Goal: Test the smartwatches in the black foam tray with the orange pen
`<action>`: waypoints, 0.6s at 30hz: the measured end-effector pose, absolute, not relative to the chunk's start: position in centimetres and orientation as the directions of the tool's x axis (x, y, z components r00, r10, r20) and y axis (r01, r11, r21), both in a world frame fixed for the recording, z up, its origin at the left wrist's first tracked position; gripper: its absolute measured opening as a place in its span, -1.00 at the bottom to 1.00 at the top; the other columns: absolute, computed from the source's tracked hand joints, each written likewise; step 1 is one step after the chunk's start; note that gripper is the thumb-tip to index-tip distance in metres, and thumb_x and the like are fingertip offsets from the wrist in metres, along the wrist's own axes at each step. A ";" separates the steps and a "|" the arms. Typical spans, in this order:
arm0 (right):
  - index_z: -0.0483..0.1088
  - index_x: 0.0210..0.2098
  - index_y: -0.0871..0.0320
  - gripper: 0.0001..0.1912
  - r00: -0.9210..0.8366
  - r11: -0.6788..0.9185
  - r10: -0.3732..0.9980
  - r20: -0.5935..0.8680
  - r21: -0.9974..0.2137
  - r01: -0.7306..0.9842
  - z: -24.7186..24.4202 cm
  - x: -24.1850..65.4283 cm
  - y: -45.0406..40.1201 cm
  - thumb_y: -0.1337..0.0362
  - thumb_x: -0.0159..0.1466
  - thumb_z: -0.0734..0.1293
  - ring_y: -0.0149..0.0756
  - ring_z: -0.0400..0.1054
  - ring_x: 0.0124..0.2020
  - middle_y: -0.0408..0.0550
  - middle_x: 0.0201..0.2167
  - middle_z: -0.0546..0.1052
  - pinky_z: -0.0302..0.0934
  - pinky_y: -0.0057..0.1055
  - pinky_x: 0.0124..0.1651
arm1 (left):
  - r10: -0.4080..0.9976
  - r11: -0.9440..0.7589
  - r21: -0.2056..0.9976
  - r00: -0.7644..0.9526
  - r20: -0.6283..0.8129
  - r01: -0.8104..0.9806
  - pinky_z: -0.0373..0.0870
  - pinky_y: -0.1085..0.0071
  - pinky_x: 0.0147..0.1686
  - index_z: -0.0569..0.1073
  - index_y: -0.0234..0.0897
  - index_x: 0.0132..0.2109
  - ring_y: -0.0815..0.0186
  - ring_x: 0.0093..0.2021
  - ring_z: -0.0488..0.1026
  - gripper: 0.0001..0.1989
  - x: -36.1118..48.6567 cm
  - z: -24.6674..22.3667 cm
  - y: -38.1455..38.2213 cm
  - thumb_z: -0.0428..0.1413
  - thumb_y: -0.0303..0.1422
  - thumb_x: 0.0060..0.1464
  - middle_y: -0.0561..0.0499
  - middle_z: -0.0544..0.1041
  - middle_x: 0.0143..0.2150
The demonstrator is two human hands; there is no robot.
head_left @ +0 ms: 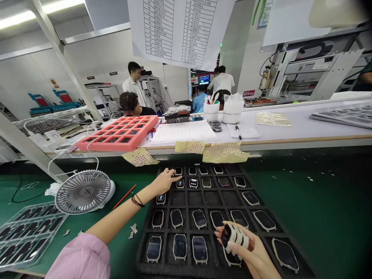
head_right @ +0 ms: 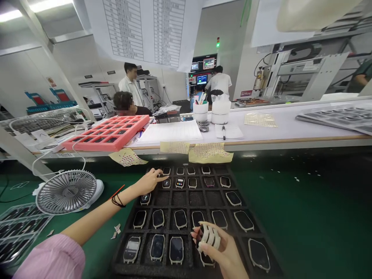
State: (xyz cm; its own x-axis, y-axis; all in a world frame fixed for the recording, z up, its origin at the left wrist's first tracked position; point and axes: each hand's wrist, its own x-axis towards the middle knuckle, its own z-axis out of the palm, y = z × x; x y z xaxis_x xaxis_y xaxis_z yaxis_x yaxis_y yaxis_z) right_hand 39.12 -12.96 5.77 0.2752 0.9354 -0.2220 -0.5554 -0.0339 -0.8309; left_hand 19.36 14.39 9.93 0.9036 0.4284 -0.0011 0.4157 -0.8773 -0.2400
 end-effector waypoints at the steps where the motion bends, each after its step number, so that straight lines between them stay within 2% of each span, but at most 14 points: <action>1: 0.59 -0.22 0.08 -0.52 0.280 -0.034 0.933 -0.228 -0.827 -0.561 5.8 39.1 -13.0 0.09 -0.13 0.59 0.08 0.50 -0.15 0.11 -0.24 0.62 0.38 -0.11 -0.04 | 0.433 -0.875 -0.242 0.901 -0.006 0.419 0.32 0.22 -0.14 0.29 -0.17 0.24 0.12 -0.16 0.22 -0.41 19.3 9.8 14.4 -0.15 -0.64 0.10 -0.19 0.32 0.06; 9: 0.57 -0.21 0.12 -0.51 0.306 -0.037 0.922 -0.237 -0.841 -0.540 5.6 39.1 -13.1 0.09 -0.11 0.58 0.12 0.49 -0.13 0.14 -0.24 0.61 0.38 -0.09 -0.05 | 0.391 -0.901 -0.220 0.920 -0.030 0.375 0.28 0.24 -0.04 0.26 -0.04 0.25 0.14 -0.10 0.23 -0.34 16.9 10.0 12.4 -0.08 -0.65 0.04 -0.10 0.32 0.08; 13: 0.57 -0.20 0.13 -0.54 0.322 -0.040 0.916 -0.241 -0.852 -0.522 5.4 39.1 -13.2 0.10 -0.08 0.57 0.12 0.48 -0.12 0.15 -0.24 0.61 0.40 -0.12 -0.08 | 0.474 -0.859 -0.212 0.880 0.013 0.466 0.30 0.22 -0.08 0.21 -0.05 0.28 0.15 -0.16 0.23 -0.29 13.5 10.7 11.2 -0.11 -0.68 0.02 -0.13 0.31 0.08; 18: 0.57 -0.21 0.13 -0.53 0.329 -0.043 0.912 -0.244 -0.855 -0.517 5.4 39.0 -13.2 0.11 -0.10 0.58 0.11 0.50 -0.15 0.14 -0.26 0.62 0.43 -0.15 -0.10 | 0.558 -0.805 -0.244 0.830 -0.005 0.540 0.31 0.22 -0.12 0.25 -0.07 0.26 0.15 -0.18 0.24 -0.29 10.5 9.9 10.2 -0.13 -0.71 0.01 -0.14 0.33 0.05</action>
State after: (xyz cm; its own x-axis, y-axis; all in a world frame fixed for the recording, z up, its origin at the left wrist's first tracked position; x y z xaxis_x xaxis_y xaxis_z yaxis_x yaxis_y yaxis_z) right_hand 39.00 -13.20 5.38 0.3287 0.9124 -0.2440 -0.5168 -0.0425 -0.8551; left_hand 10.46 10.20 9.86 0.8296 0.5583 -0.0050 0.5405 -0.8052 -0.2439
